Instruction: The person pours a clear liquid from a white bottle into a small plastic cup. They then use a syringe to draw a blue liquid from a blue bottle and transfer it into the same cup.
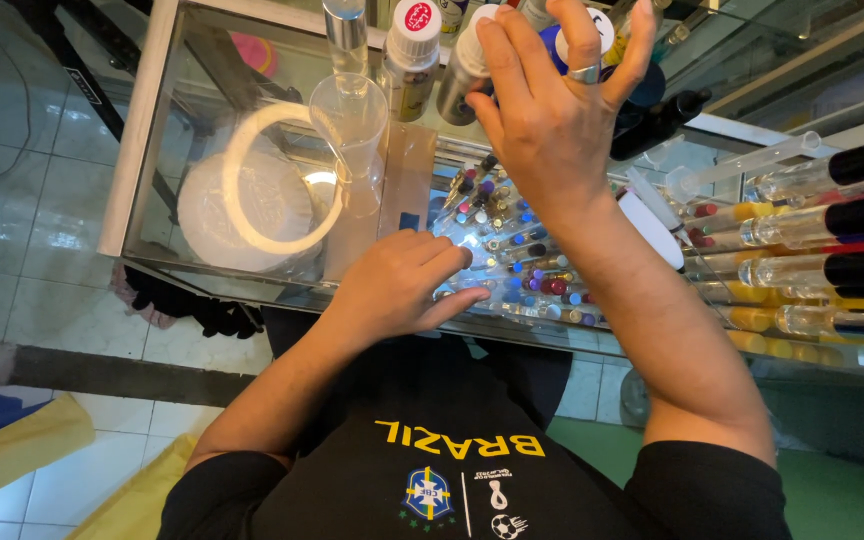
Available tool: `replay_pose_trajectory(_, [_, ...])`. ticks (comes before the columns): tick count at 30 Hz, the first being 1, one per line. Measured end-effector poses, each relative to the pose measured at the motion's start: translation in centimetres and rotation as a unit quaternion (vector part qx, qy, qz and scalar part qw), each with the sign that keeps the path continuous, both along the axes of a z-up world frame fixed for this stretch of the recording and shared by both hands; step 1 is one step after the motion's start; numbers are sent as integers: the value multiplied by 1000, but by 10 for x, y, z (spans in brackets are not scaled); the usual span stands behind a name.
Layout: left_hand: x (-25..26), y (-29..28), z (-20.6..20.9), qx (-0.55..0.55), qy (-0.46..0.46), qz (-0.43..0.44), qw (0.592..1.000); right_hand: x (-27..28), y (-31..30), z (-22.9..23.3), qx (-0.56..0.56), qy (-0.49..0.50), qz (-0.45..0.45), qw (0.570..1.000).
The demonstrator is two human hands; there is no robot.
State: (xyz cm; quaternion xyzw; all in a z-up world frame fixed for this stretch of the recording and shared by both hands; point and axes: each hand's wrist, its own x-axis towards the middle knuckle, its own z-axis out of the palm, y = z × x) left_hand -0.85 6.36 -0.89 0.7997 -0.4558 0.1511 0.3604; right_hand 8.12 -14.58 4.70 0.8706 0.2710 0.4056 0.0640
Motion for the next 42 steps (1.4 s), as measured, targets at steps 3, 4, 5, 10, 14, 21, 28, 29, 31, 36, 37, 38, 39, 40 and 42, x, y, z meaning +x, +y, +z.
replay_pose_trajectory(3, [0, 0, 0, -2, 1, -2, 1000, -4, 1, 7, -2, 12, 3, 1000])
replay_pose_trajectory(4, [0, 0, 0, 0, -1, 1, 1000, -6, 2, 12, -2, 17, 11, 1000])
replay_pose_trajectory(5, [0, 0, -1, 1, -3, 4, 1000, -8, 3, 17, -2, 21, 18, 1000])
replay_pose_trajectory(10, [1, 0, -4, -7, -3, -6, 1000, -8, -30, 34, 43, 19, -12, 999])
replay_pose_trajectory(14, [0, 0, -3, -6, 4, -7, 1000, -7, -51, 35, 65, 104, -26, 992])
replay_pose_trajectory(21, [0, 0, 0, 3, 6, -2, 1000, 4, -58, 18, 65, 65, -3, 996])
replay_pose_trajectory(28, [0, 0, 2, 17, -3, -9, 1000, -8, -63, 21, 58, 93, 4, 994])
replay_pose_trajectory(29, [0, 0, 2, 21, -2, -7, 1000, -11, -63, 23, 58, 101, 7, 993])
replay_pose_trajectory(31, [0, 0, 2, 23, -6, -5, 1000, -17, -66, 25, 52, 95, 26, 994])
replay_pose_trajectory(36, [-1, 0, 2, 23, -5, -3, 1000, -37, -71, 23, 58, 114, 44, 991])
replay_pose_trajectory(37, [-1, 0, 2, 24, -7, -5, 1000, -41, -70, 25, 55, 112, 48, 991])
replay_pose_trajectory(38, [0, 0, 2, 26, -9, -6, 1000, -45, -70, 27, 52, 110, 53, 991])
replay_pose_trajectory(39, [-1, 0, 2, 26, -8, -7, 1000, -48, -69, 28, 52, 110, 52, 991])
replay_pose_trajectory(40, [0, 0, 2, 27, -9, -6, 1000, -51, -68, 29, 41, 101, 46, 993])
replay_pose_trajectory(42, [0, -1, 2, 28, -9, -7, 1000, -55, -67, 30, 30, 91, 39, 995])
